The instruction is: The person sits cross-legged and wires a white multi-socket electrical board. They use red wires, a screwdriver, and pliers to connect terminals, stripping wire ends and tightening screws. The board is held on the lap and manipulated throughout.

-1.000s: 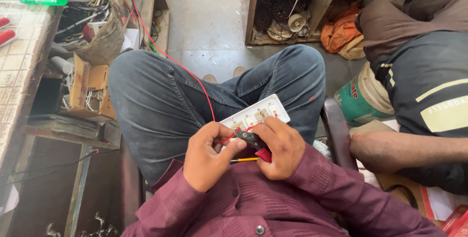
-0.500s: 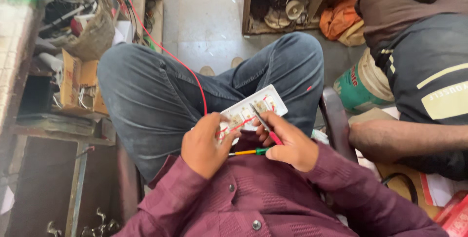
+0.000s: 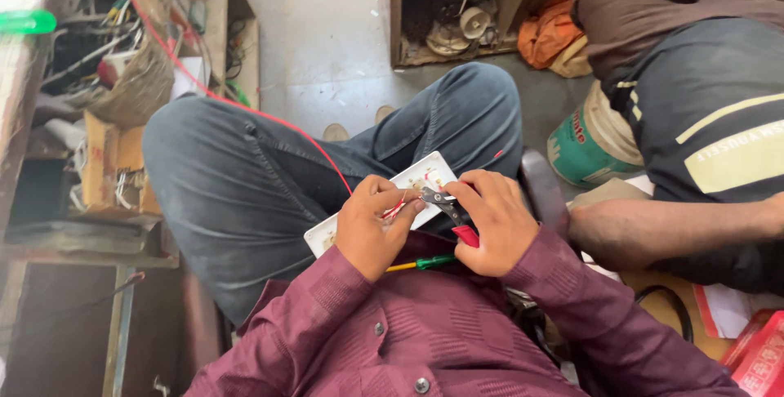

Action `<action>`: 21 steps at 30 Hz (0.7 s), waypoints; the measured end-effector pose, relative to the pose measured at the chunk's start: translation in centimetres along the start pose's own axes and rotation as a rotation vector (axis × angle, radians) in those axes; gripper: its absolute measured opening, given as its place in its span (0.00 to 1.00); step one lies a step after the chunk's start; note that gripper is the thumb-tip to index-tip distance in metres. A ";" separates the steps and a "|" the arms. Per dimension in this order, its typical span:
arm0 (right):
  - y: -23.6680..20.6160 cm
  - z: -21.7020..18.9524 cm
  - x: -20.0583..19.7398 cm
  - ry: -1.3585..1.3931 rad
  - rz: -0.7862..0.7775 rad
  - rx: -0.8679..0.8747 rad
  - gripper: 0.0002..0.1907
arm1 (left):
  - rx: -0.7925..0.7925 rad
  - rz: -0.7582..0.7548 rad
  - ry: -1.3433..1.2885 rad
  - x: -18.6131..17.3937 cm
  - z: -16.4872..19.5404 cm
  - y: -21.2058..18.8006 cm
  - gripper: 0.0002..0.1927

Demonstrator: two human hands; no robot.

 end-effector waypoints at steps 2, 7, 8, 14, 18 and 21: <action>-0.3 0.6 -0.2 0.015 0.010 0.015 0.38 | 0.096 0.003 -0.053 0.8 0.3 0.5 0.07; -0.5 1.0 -0.4 0.026 0.024 -0.028 0.37 | -0.226 -0.200 -0.165 3.0 -2.2 0.4 0.10; -0.5 1.1 -0.4 0.027 0.028 -0.024 0.37 | -0.262 -0.223 -0.158 3.3 -2.6 0.3 0.10; -0.2 1.6 -0.3 -0.056 0.035 -0.065 0.35 | -0.119 -0.184 -0.206 3.4 -2.9 0.6 0.09; 0.0 2.2 0.3 -0.056 0.005 -0.054 0.32 | -0.100 -0.173 -0.240 3.5 -3.0 0.6 0.08; -0.1 2.5 0.8 0.006 0.029 -0.013 0.29 | 0.002 -0.161 -0.105 3.5 -2.1 0.6 0.09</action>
Point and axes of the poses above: each hand's wrist, its own y-axis towards the middle knuckle, its own x-axis out of the palm, z = x × y, the point moved 6 cm from there along y, towards the middle knuckle
